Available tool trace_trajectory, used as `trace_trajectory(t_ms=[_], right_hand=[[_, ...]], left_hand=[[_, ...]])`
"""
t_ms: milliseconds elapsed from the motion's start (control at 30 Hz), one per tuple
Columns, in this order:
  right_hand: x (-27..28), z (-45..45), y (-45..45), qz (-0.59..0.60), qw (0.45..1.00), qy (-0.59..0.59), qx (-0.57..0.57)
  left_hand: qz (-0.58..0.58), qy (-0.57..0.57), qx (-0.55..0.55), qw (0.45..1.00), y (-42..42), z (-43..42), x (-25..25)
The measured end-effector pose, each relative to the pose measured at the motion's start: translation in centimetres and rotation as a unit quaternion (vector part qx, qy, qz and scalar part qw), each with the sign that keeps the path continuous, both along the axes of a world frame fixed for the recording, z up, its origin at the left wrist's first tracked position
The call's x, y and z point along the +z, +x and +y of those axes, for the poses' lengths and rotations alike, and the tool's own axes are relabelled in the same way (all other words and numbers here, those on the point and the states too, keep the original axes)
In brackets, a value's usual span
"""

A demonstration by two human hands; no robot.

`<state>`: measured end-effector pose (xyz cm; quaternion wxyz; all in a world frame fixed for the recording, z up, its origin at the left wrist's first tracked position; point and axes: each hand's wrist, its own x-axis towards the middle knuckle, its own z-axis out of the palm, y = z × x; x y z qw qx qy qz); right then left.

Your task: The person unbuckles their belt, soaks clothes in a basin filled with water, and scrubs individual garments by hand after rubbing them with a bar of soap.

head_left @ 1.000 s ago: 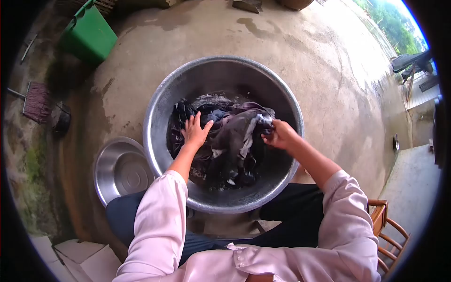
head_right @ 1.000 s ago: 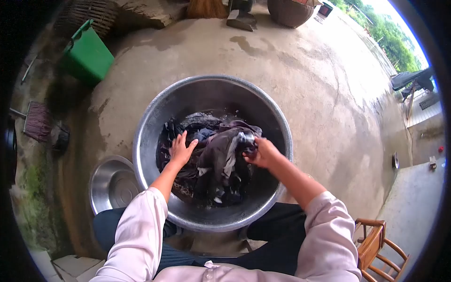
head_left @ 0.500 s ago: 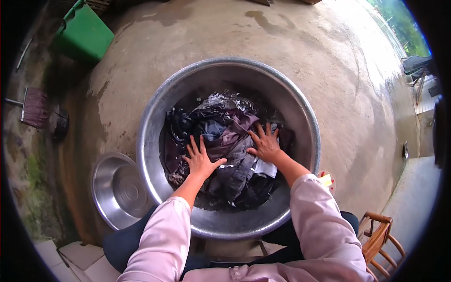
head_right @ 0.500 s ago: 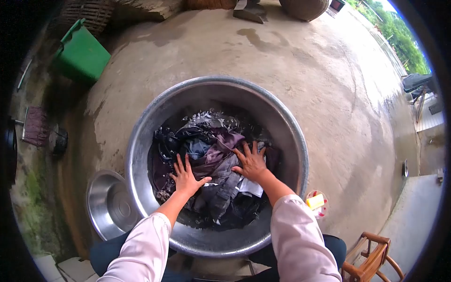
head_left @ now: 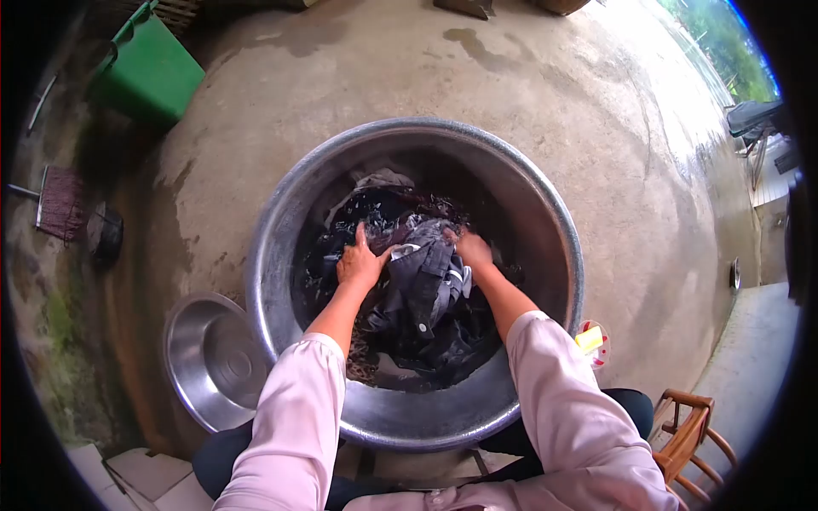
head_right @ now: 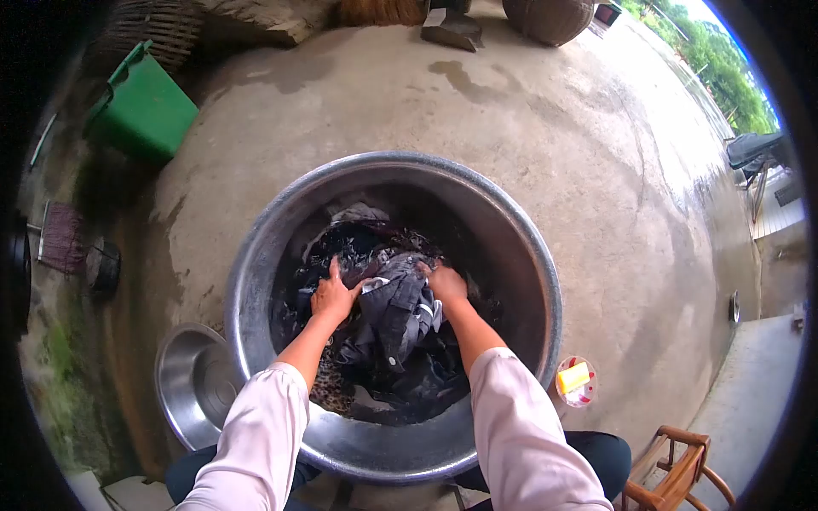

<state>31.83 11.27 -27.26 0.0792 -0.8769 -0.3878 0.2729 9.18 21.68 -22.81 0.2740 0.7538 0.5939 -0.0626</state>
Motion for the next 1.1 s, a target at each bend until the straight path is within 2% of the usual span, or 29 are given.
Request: trace_trajectory(t_ms=[67,100,167,267,400,433,500,567,633,700,733,767,833,933,1000,1067,1100], right_hand=[[-1.0,-1.6,-0.6,0.045,0.997,-0.036,-0.046],[-0.7,-2.7,-1.4,0.081,0.993,0.007,-0.088],[-0.1,-5.0,-2.4,0.122,0.987,0.022,-0.106],[-0.1,-8.6,-4.0,0.11,0.99,0.059,-0.073],[1.9,-12.0,-4.8,0.154,0.987,-0.034,-0.025],[4.7,-12.5,-5.2,0.176,0.984,-0.035,0.008],[11.6,-13.0,-6.7,0.29,0.943,-0.126,-0.101],[13.4,-14.6,-6.6,0.296,0.941,-0.158,-0.038],[15.0,-16.6,-7.1,0.276,0.944,-0.163,0.079],[16.5,-18.1,-8.2,0.198,0.936,-0.206,0.208],[16.1,-19.1,-8.9,0.125,0.92,-0.17,0.331],[15.7,-19.9,-9.7,0.07,0.903,-0.158,0.394],[17.2,-19.8,-12.0,0.052,0.882,-0.208,0.42],[15.1,-20.0,-13.7,0.044,0.827,-0.214,0.517],[14.0,-19.6,-14.3,0.046,0.808,-0.228,0.541],[11.1,-19.2,-14.5,0.02,0.782,-0.246,0.572],[8.8,-19.1,-14.3,0.004,0.787,-0.252,0.563]], left_hand=[[-0.031,-0.03,0.023,0.999,-0.4,0.1,1.7],[-0.056,-0.05,0.027,0.997,-0.7,-0.2,3.2],[-0.106,-0.087,0.034,0.99,-1.2,-1.0,6.1],[-0.085,-0.053,0.008,0.995,-1.5,-2.4,7.7],[-0.077,-0.013,-0.082,0.994,-1.4,-5.1,10.3],[-0.075,-0.001,-0.108,0.991,-1.3,-5.8,11.4],[-0.061,0.007,-0.171,0.983,-1.4,-7.1,13.2],[-0.067,0.03,-0.215,0.974,-1.7,-8.4,14.3],[-0.062,0.053,-0.26,0.962,-2.2,-9.9,15.1],[-0.043,0.061,-0.32,0.944,-2.9,-11.6,15.6],[-0.034,0.054,-0.357,0.932,-3.4,-12.2,16.1],[-0.025,0.045,-0.384,0.922,-4.0,-12.8,16.0],[0.001,0.02,-0.411,0.911,-5.3,-13.5,15.3],[0.06,-0.001,-0.45,0.891,-7.6,-13.6,13.3],[0.122,-0.019,-0.471,0.873,-8.7,-13.5,12.1],[0.165,-0.058,-0.472,0.864,-8.9,-13.5,11.5],[0.186,-0.077,-0.472,0.858,-8.8,-13.5,11.1]])
